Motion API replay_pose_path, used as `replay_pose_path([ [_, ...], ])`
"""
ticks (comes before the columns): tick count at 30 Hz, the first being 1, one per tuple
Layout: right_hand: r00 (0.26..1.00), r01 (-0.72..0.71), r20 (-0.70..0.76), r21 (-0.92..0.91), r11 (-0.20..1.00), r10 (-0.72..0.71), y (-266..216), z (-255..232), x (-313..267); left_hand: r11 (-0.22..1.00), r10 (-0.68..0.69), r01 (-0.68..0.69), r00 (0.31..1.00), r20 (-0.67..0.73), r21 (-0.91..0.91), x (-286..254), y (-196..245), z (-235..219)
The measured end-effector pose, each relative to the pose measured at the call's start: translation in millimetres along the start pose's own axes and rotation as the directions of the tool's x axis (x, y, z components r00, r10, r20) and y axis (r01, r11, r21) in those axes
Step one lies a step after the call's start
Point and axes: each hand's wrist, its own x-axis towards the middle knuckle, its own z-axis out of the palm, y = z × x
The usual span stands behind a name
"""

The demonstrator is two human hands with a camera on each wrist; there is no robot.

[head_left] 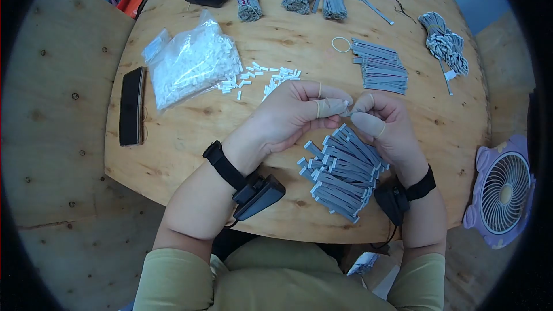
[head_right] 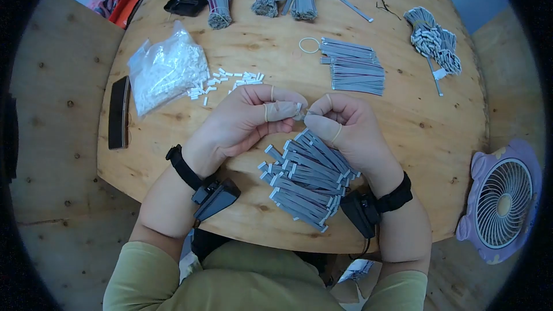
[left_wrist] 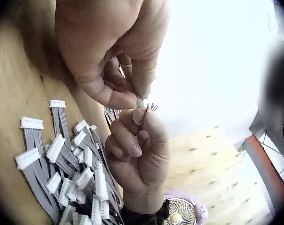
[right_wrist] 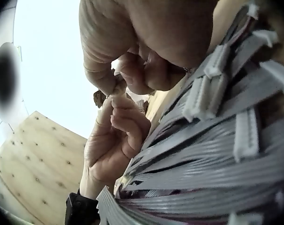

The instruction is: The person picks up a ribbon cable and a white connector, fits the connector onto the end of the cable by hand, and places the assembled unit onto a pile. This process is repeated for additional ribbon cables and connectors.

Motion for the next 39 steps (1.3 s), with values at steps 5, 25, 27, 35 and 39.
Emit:
replay_pose_path([
  [5,1.000,-0.015,0.026,0.003,1.000,0.015,-1.8,-1.8,0.0,0.999,-0.009,0.009,1.000,0.001,0.033,-0.4,-0.2,-0.1],
  [25,0.999,-0.019,0.042,-0.017,1.000,0.020,-6.0,0.4,-1.9,0.997,-0.001,0.000,1.000,0.021,0.072,-0.3,-0.4,-1.0],
  [27,0.999,-0.020,0.032,-0.022,1.000,0.020,-5.3,0.0,-1.9,0.997,0.014,-0.017,0.999,0.029,0.081,0.3,-1.4,-2.1],
  [35,1.000,0.000,-0.018,-0.084,0.996,-0.001,-6.2,2.8,-2.9,0.975,0.093,-0.093,0.996,0.008,0.203,0.1,-1.3,-0.4],
  [39,1.000,0.008,-0.028,-0.092,0.996,-0.010,-5.2,3.9,-2.7,0.942,0.133,-0.118,0.991,-0.028,0.314,-0.8,-0.6,2.8],
])
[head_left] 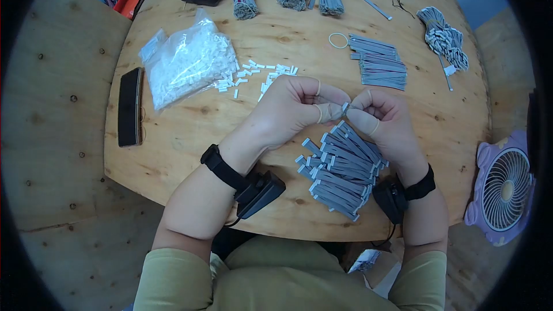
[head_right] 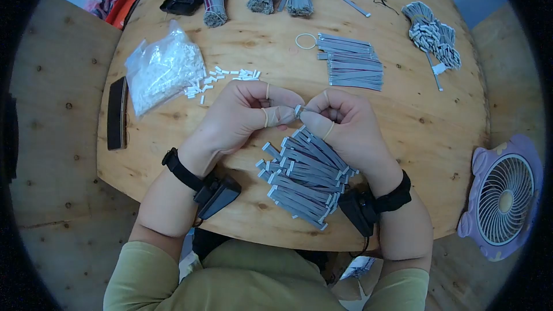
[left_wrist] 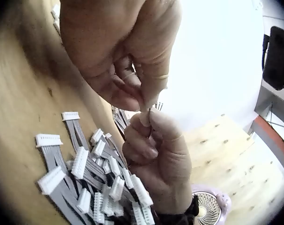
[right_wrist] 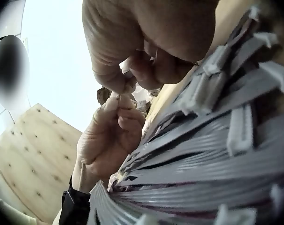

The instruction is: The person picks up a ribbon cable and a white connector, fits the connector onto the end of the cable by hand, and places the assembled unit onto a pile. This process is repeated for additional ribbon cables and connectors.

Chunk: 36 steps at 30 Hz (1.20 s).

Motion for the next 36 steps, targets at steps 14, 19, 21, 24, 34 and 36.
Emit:
replay_pose_path([
  [14,1.000,-0.015,-0.019,-0.026,1.000,0.014,0.7,4.1,0.2,0.984,0.064,-0.064,0.998,0.010,0.168,-0.2,2.7,0.3],
  [19,0.999,0.005,-0.039,0.006,1.000,-0.004,3.5,5.6,-0.6,0.986,0.084,-0.082,0.996,-0.011,0.147,-0.6,2.2,4.5],
  [21,0.998,0.017,-0.057,0.002,1.000,-0.017,3.9,6.9,-0.9,0.989,0.093,-0.090,0.996,-0.018,0.119,-0.7,2.1,6.0],
  [24,0.997,0.023,-0.073,-0.023,0.999,-0.025,5.2,7.0,-0.7,0.986,0.088,-0.085,0.996,-0.009,0.145,-0.4,1.8,4.8],
  [34,0.995,0.037,-0.086,-0.042,0.998,-0.041,8.0,7.2,-0.6,0.983,0.079,-0.077,0.997,-0.003,0.169,-1.3,2.3,4.2],
  [36,0.996,0.005,-0.087,-0.018,1.000,-0.007,5.8,6.7,-0.3,0.987,0.075,-0.070,0.997,-0.026,0.145,-1.5,1.3,4.1],
])
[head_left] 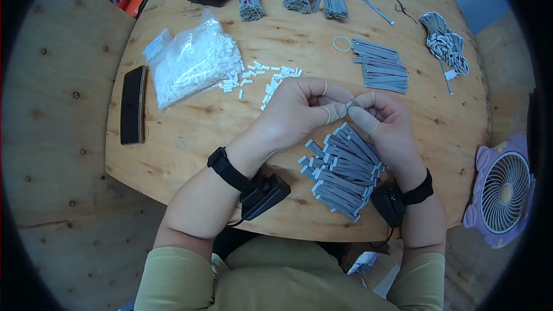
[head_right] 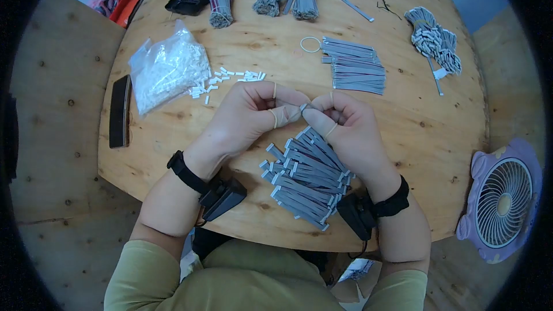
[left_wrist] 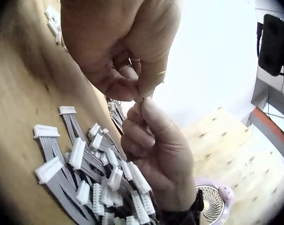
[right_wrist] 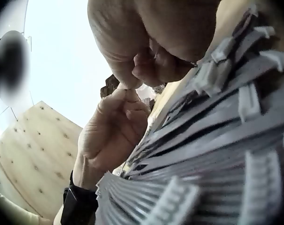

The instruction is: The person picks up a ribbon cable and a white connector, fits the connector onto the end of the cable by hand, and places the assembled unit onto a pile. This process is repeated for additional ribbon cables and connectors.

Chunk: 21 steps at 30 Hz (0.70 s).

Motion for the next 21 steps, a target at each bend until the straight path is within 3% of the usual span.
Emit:
replay_pose_path([
  [6,0.997,-0.075,0.025,0.078,0.994,0.073,-6.7,-0.9,2.8,0.999,-0.038,0.036,0.998,-0.048,-0.039,1.2,-3.4,-4.9],
  [12,0.995,-0.088,0.059,0.100,0.991,0.082,-4.1,-4.6,3.8,1.000,-0.012,0.012,1.000,0.002,-0.017,2.4,-6.4,-5.5],
  [15,0.996,-0.075,0.056,0.045,0.996,0.073,-4.8,-3.9,3.0,0.983,-0.110,0.108,0.994,-0.003,-0.147,2.8,-1.4,-2.9],
  [21,0.997,-0.042,0.062,0.000,0.999,0.042,-6.1,0.6,1.2,0.958,-0.116,0.121,0.993,0.036,-0.260,3.9,-8.3,-4.4],
])
